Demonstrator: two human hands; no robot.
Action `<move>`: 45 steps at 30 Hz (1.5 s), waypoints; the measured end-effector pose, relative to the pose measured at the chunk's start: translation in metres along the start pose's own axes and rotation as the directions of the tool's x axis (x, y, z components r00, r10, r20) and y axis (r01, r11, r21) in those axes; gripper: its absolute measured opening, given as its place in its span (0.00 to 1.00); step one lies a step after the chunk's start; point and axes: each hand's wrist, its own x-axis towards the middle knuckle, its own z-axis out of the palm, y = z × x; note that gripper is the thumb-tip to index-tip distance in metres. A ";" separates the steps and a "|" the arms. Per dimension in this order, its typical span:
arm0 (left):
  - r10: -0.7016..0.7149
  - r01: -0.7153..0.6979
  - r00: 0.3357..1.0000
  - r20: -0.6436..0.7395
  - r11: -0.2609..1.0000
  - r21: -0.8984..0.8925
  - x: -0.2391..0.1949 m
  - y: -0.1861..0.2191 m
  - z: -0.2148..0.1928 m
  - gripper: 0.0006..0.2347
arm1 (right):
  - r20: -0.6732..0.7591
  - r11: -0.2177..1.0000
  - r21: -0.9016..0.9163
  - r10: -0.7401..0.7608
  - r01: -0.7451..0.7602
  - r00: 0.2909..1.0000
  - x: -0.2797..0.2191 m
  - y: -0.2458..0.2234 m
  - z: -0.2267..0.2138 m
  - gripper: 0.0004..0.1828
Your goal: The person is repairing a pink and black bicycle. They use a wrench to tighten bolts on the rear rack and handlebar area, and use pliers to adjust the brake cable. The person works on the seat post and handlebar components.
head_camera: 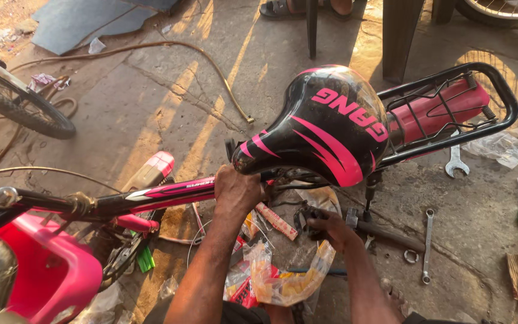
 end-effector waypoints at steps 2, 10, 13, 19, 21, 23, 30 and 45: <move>-0.013 0.013 1.000 0.001 1.000 0.009 0.005 0.002 0.000 0.14 | 0.185 0.992 0.122 -0.040 0.017 0.982 -0.016 -0.016 0.028 0.24; 0.004 -0.015 0.988 -0.156 0.998 -0.067 0.000 -0.001 0.012 0.15 | 0.008 0.951 -0.297 -0.089 0.087 0.996 0.018 0.028 0.165 0.25; 0.006 -0.028 0.980 -0.196 0.993 -0.113 -0.002 -0.005 0.007 0.14 | -0.023 0.966 -0.251 -0.077 0.069 0.997 0.022 0.009 0.112 0.25; -0.015 -0.012 0.976 -0.217 0.993 -0.121 -0.005 0.003 0.010 0.07 | 0.305 0.984 -0.138 -0.064 0.111 0.950 -0.022 -0.031 0.037 0.24; 0.007 -0.023 0.975 -0.222 0.997 -0.068 -0.002 0.001 0.008 0.08 | 0.357 0.991 -0.115 -0.026 0.072 0.934 -0.016 -0.014 0.098 0.20; -0.019 0.017 0.992 -0.124 1.000 -0.017 -0.001 0.002 0.008 0.06 | 0.298 0.971 -0.192 -0.080 0.142 0.951 -0.003 0.005 0.157 0.21; -0.180 0.163 0.980 -0.089 0.972 -0.170 -0.011 0.002 0.013 0.03 | 0.086 0.957 -0.291 0.012 0.014 0.996 -0.018 -0.038 0.036 0.25; -0.070 0.060 0.993 -0.099 0.993 -0.102 -0.009 0.007 0.020 0.01 | 0.322 0.998 -0.036 -0.034 0.048 0.946 -0.022 -0.039 0.030 0.28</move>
